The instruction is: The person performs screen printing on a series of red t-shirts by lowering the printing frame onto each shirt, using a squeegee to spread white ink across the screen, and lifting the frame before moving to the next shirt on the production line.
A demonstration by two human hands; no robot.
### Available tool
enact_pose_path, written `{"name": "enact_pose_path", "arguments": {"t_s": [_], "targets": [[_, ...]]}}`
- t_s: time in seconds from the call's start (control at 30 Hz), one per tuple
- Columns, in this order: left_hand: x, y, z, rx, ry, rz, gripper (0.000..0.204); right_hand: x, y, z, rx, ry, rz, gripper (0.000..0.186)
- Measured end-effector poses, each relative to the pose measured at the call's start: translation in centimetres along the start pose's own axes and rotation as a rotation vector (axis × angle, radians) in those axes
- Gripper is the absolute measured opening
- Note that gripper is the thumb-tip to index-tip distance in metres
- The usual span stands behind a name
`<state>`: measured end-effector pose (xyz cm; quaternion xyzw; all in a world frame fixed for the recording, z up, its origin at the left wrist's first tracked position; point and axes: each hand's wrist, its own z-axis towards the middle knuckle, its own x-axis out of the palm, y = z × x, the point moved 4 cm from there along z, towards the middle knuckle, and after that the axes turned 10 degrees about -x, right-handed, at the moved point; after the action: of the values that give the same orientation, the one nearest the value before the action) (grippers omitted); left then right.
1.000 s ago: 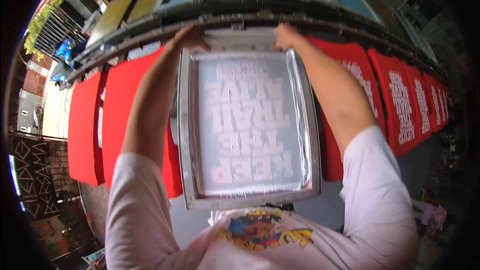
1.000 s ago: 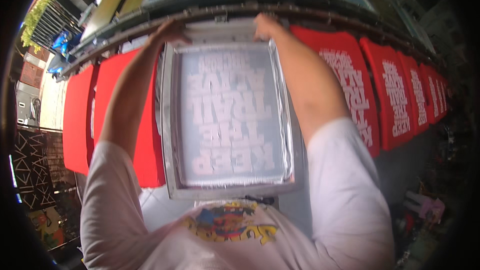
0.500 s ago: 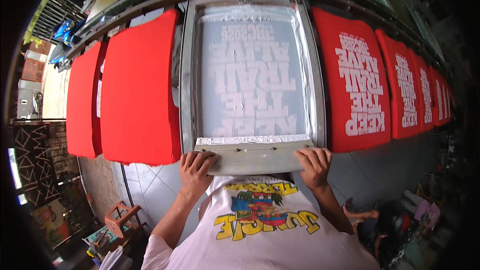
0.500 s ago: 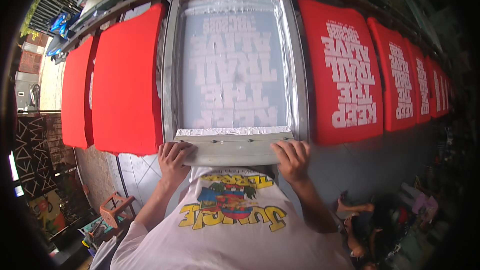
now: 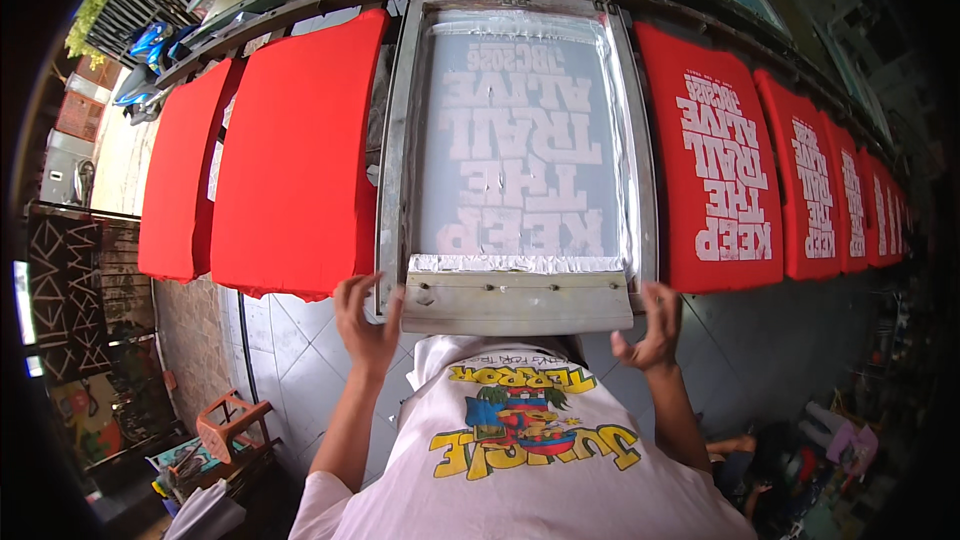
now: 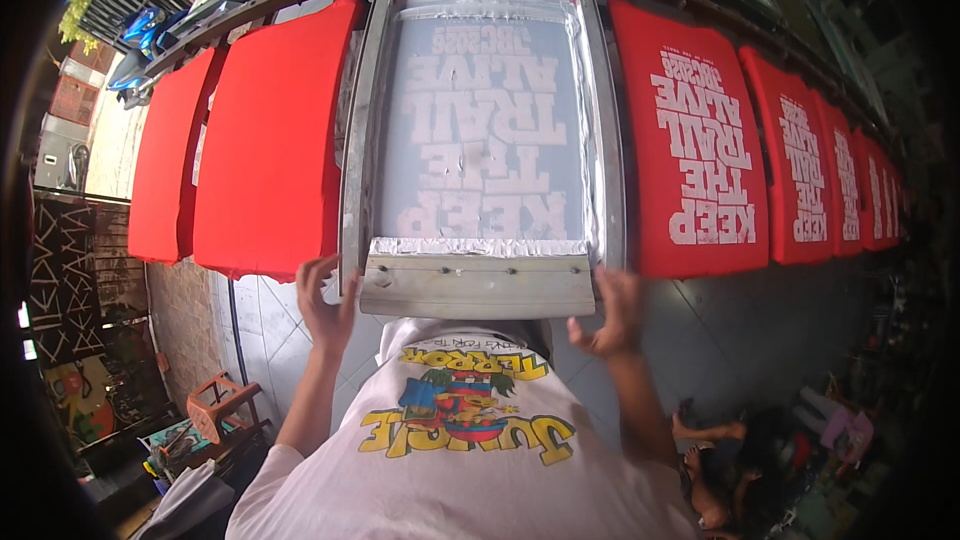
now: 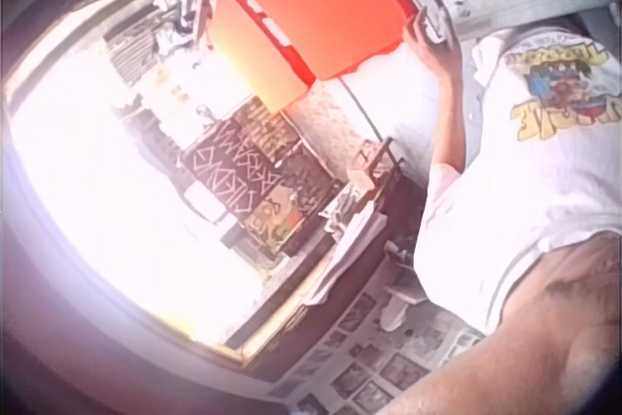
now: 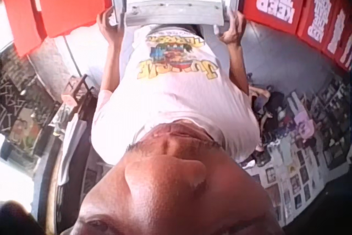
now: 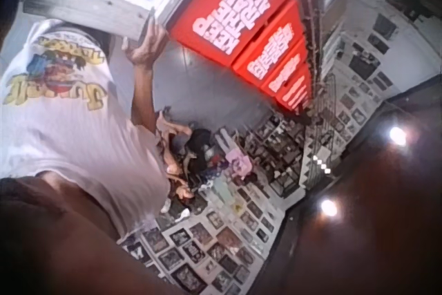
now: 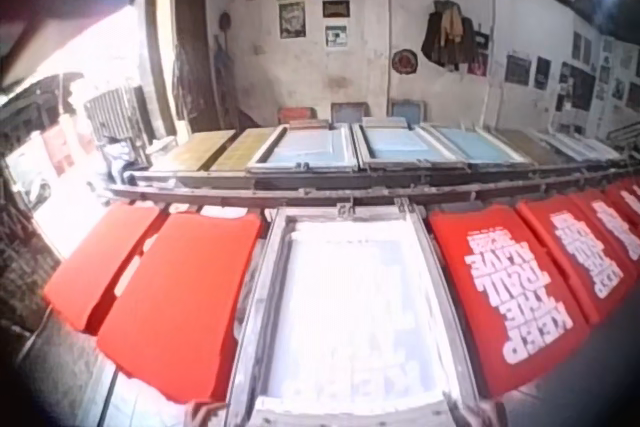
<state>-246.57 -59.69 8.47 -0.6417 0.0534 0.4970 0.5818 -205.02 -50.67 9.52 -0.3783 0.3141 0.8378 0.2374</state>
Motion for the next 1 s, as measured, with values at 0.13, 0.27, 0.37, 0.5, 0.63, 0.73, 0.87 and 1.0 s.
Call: {"name": "enact_pose_path", "arguments": {"t_s": [0.13, 0.27, 0.37, 0.5, 0.63, 0.73, 0.87, 1.0], "targets": [[0.7, 8.0, -0.5, -0.666, 0.175, -0.210, 0.052, 0.3, -5.5, -1.4, 0.883, 0.070, -0.009, 0.063], [3.1, 10.1, -1.4, -0.863, 0.154, -0.519, 0.056, 2.0, -7.4, -0.8, 0.881, 0.349, 0.123, 0.071], [3.1, 9.5, -0.5, -0.898, 0.215, -0.565, 0.054, 2.5, -8.0, -0.8, 0.897, 0.309, 0.077, 0.071], [2.1, 6.8, 0.0, -0.884, 0.174, -0.514, 0.052, 1.7, -7.8, -0.7, 0.884, 0.290, 0.142, 0.060], [0.9, 2.6, 2.8, -0.735, 0.205, -0.427, 0.051, 0.0, -7.5, 1.3, 0.883, 0.120, 0.216, 0.063], [1.1, 0.2, 5.8, -0.715, 0.319, -0.387, 0.054, 0.3, -9.3, 2.4, 0.865, 0.216, 0.151, 0.068], [2.5, 1.4, 7.0, -0.750, 0.198, -0.371, 0.061, 1.8, -11.5, 5.0, 0.963, 0.245, 0.263, 0.073], [3.7, 1.1, 6.5, -0.735, 0.120, -0.371, 0.059, 3.3, -10.8, 6.5, 0.903, -0.064, 0.330, 0.077]]}}
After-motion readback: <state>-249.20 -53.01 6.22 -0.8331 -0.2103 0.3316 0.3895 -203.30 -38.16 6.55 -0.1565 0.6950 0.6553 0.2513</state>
